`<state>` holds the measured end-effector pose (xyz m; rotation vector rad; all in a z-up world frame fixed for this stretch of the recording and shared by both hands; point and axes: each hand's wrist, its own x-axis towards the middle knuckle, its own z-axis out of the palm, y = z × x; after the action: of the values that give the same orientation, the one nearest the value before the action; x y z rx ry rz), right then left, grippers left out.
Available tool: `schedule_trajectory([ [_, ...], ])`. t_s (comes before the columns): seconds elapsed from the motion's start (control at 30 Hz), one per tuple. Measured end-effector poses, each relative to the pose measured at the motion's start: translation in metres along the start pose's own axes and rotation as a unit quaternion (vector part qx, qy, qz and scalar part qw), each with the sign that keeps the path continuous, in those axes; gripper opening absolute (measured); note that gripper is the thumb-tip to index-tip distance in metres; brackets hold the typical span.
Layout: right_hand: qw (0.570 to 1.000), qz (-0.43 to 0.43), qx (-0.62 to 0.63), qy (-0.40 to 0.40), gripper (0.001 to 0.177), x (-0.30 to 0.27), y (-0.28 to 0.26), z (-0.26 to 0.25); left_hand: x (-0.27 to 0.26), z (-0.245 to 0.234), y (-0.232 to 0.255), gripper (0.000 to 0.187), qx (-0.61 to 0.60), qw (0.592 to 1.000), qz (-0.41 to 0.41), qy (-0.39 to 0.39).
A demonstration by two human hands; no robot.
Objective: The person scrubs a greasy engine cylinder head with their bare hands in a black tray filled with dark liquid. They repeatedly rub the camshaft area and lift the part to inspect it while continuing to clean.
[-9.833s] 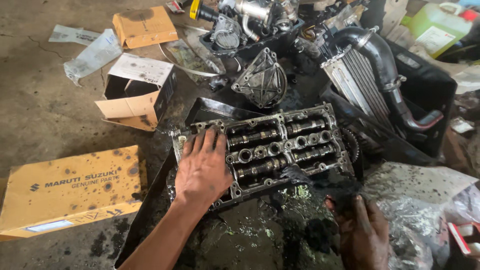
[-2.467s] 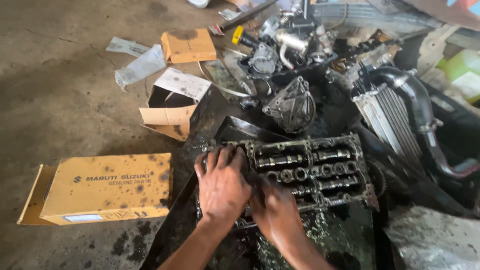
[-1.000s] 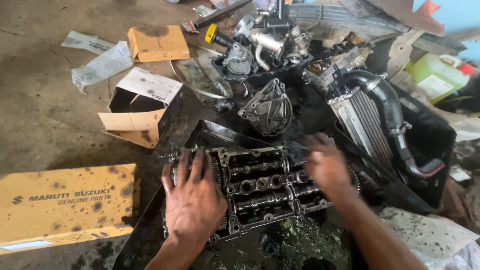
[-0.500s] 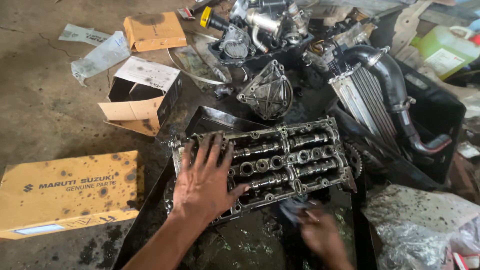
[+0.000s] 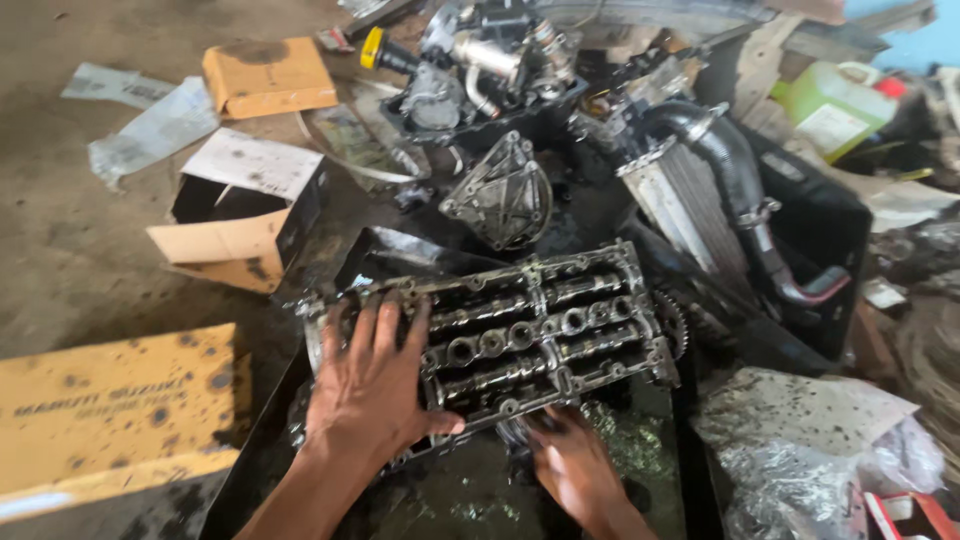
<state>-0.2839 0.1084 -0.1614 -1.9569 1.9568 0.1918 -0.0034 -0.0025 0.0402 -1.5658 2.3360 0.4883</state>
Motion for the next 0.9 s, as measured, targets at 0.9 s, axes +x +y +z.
schedule_trajectory([
  [0.9,0.947,0.074,0.258,0.176,0.035,0.039,0.081,-0.126,0.006,0.004,0.000,0.134,0.003,1.000,-0.004,0.012],
])
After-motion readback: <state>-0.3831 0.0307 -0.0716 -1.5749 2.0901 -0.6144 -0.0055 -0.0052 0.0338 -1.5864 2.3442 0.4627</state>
